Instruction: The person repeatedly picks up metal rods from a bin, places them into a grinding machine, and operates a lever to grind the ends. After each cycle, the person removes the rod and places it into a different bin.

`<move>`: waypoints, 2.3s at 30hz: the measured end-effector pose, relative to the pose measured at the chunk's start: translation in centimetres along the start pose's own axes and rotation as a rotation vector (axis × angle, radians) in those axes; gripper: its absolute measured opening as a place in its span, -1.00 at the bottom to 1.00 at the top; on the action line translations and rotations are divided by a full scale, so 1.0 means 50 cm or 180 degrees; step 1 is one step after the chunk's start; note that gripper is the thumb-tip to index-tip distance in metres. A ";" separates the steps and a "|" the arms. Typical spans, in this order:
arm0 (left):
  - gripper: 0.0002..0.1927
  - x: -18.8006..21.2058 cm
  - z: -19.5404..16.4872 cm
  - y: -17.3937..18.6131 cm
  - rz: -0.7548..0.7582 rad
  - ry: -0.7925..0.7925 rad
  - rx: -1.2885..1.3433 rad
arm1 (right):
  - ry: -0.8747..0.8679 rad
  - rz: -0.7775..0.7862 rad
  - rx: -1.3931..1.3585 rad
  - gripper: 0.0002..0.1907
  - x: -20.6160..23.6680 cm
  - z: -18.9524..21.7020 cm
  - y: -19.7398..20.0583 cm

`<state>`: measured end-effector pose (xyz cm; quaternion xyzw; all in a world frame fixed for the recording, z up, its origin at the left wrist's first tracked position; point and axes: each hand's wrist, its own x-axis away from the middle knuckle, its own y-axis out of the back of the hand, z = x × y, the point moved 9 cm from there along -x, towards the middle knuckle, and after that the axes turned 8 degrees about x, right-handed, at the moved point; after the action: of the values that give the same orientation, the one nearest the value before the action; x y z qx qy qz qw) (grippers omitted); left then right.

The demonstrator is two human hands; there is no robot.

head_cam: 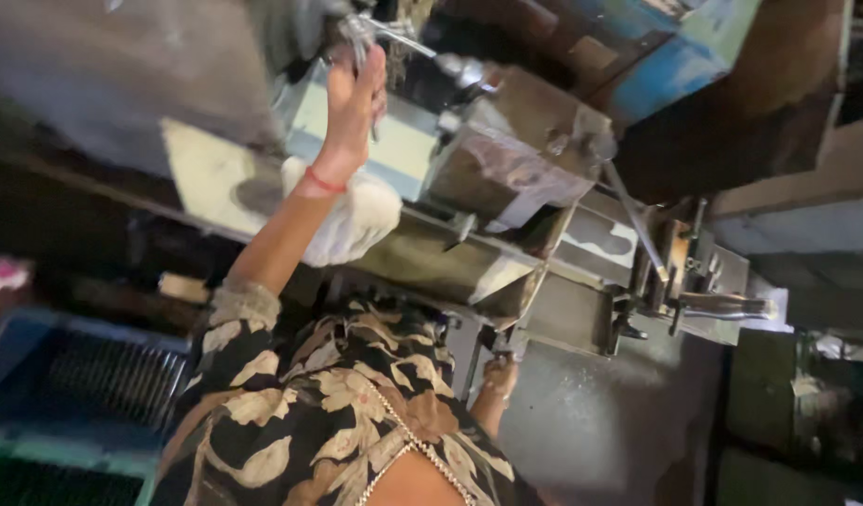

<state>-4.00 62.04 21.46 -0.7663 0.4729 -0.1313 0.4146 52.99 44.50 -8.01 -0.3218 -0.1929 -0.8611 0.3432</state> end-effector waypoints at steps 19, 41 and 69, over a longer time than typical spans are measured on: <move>-0.59 0.740 -0.415 0.533 -0.1757 -0.0712 -0.3940 | 0.2537 0.4078 0.2642 -0.73 0.632 -0.334 -0.429; -0.46 1.007 -0.621 0.511 -0.1340 -0.2445 -0.4512 | 0.1661 0.5689 0.2820 -0.63 1.113 -0.657 -0.386; -0.76 1.051 -0.290 0.759 -0.1492 0.1078 -0.4641 | 0.2141 0.4406 0.0165 -0.80 0.939 -0.378 -0.322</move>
<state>-8.75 2.91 -8.40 -0.8945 0.3225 0.0131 -0.3094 7.34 23.23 8.83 -0.0818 0.1471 -0.4968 0.8514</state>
